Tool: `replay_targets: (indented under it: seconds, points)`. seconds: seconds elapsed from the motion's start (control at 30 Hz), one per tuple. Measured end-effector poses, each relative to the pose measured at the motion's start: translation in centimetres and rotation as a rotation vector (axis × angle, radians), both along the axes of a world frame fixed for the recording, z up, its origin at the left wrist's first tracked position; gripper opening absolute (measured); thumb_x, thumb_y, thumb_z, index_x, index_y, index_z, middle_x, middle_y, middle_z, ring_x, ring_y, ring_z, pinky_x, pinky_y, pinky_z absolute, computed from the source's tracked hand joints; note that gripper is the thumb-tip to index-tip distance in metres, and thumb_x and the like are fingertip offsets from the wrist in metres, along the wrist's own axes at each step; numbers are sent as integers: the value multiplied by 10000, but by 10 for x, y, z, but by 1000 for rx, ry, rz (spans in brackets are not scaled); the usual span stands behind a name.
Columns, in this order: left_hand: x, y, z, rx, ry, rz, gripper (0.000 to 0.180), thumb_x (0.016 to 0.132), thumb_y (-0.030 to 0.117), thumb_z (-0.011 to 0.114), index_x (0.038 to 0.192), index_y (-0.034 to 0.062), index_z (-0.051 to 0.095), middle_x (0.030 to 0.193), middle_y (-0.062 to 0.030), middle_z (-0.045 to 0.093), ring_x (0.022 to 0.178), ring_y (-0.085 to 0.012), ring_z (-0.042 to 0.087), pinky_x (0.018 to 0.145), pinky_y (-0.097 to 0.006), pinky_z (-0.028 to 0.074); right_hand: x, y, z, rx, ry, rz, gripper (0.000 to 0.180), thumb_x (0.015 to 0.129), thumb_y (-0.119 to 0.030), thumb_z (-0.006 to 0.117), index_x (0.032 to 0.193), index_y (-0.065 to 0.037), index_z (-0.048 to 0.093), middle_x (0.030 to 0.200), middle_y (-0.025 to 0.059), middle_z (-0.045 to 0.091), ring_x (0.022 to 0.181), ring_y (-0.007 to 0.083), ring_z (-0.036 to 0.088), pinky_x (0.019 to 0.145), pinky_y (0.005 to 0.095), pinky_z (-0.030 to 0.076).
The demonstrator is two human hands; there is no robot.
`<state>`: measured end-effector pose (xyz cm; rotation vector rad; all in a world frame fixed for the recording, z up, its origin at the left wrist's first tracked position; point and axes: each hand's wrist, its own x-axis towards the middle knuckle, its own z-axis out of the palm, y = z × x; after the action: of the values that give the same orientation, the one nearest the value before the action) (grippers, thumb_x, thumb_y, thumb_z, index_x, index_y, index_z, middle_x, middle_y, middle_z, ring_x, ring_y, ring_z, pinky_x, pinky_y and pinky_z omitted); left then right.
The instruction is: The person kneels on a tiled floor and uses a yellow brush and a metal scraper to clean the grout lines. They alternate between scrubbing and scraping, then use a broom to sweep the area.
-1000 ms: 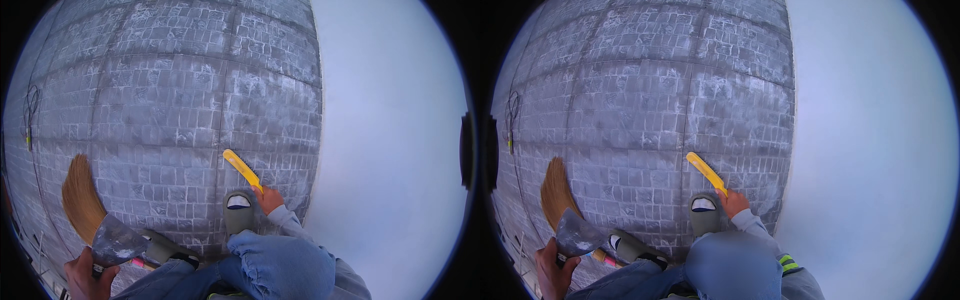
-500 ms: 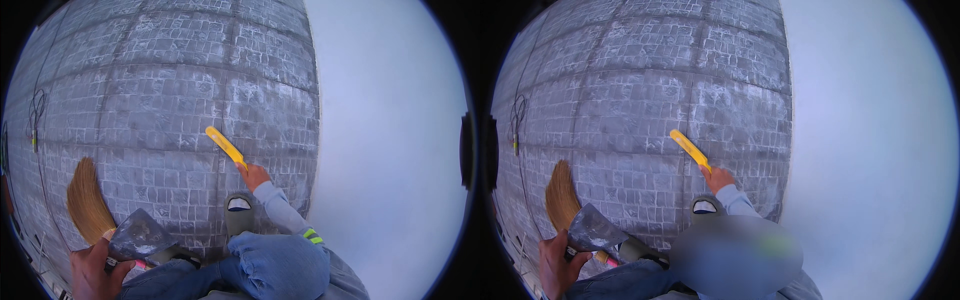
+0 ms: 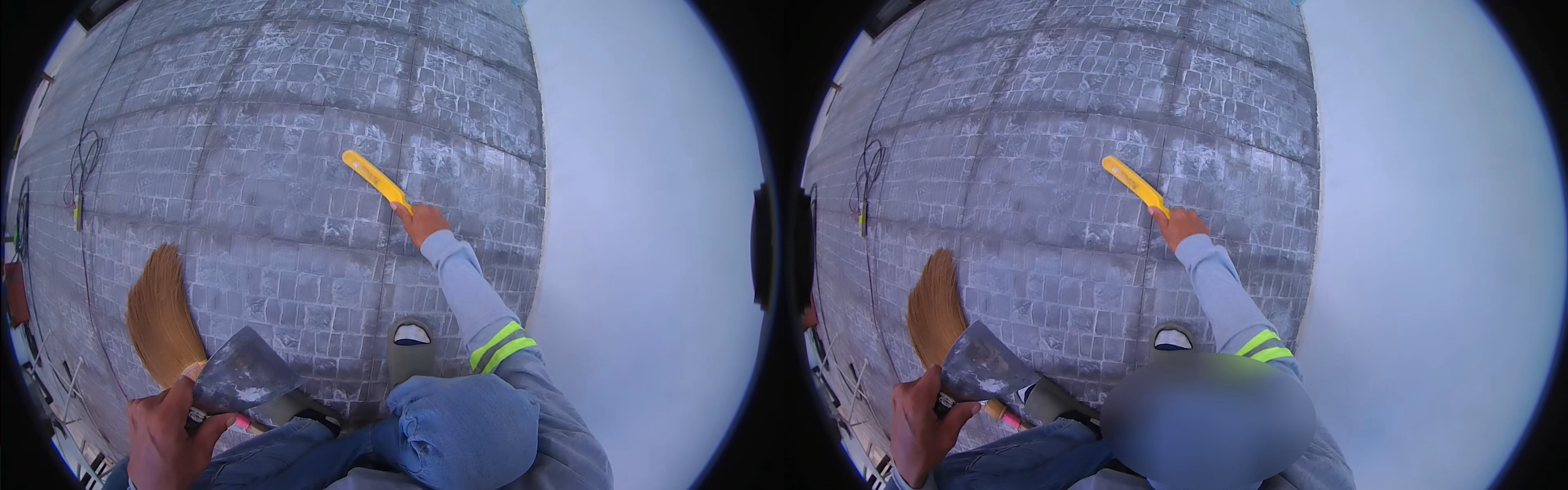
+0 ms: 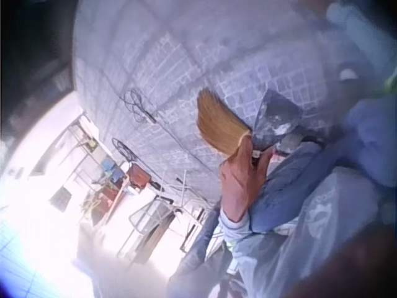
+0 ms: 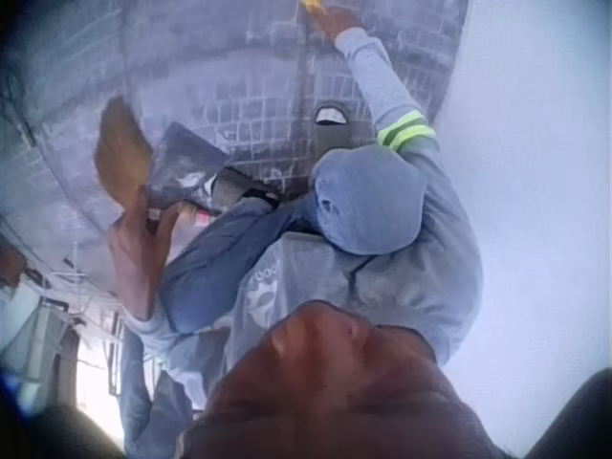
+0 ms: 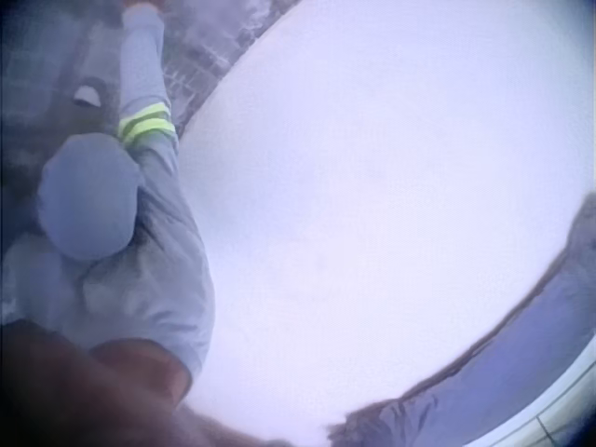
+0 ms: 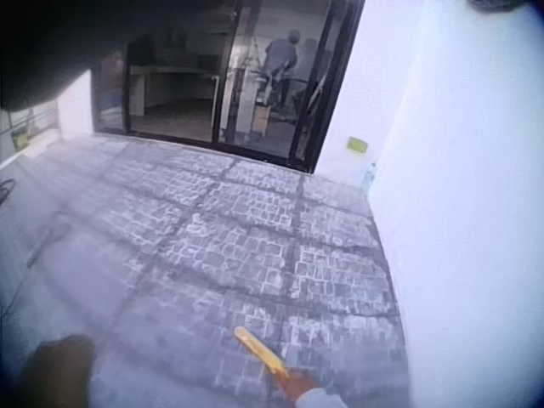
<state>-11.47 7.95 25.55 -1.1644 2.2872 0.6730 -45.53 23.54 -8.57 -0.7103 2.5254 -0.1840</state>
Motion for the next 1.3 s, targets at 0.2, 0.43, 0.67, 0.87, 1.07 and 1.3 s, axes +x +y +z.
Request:
replay_targets:
  seconds: [0.2, 0.43, 0.67, 0.87, 1.07, 1.3]
  points:
    - [14, -22, -7, 101, 69, -69, 372, 808, 222, 733, 1042, -26, 583, 671, -219, 612, 597, -369, 630, 508, -408, 451, 78, 165, 23, 73, -88, 83, 602, 918, -592, 444, 862, -30, 651, 676, 210, 638, 641, 430, 629, 607, 524, 496]
    - [1, -25, -10, 149, 58, -38, 348, 797, 199, 745, 1001, -32, 583, 696, -217, 615, 597, -386, 618, 514, -417, 451, 70, 156, 49, 267, -73, 166, 637, 910, -631, 417, 896, -44, 663, 673, 208, 638, 638, 391, 642, 588, 496, 507]
    - [-25, -13, 1, 104, 228, -238, 315, 790, 154, 748, 990, -29, 586, 737, -210, 620, 608, -366, 624, 531, -407, 454, 41, 32, 10, 2, -92, 202, 692, 918, -643, 381, 829, -8, 640, 683, 204, 634, 659, 405, 627, 602, 510, 490]
    - [-12, -16, 1, 116, 124, 6, 302, 800, 184, 739, 958, -17, 578, 696, -206, 606, 605, -370, 615, 527, -411, 446, 64, 149, 37, 142, -65, 20, 652, 912, -632, 411, 857, -33, 664, 711, 215, 641, 681, 425, 627, 631, 516, 496]
    - [4, -23, -6, 82, 10, -2, 290, 806, 223, 734, 922, 10, 575, 671, -196, 607, 579, -357, 610, 531, -405, 449, 82, 193, 21, 136, -105, -27, 630, 912, -612, 436, 854, -28, 666, 701, 233, 633, 700, 447, 623, 629, 527, 493]
    - [-9, 0, -5, -58, 14, -78, 412, 632, 196, 828, 873, 5, 555, 703, -129, 558, 736, -313, 475, 740, -385, 373, 20, 21, -6, 7, 2, 11, 707, 899, -663, 396, 884, -12, 671, 789, 236, 657, 775, 436, 636, 686, 518, 504]
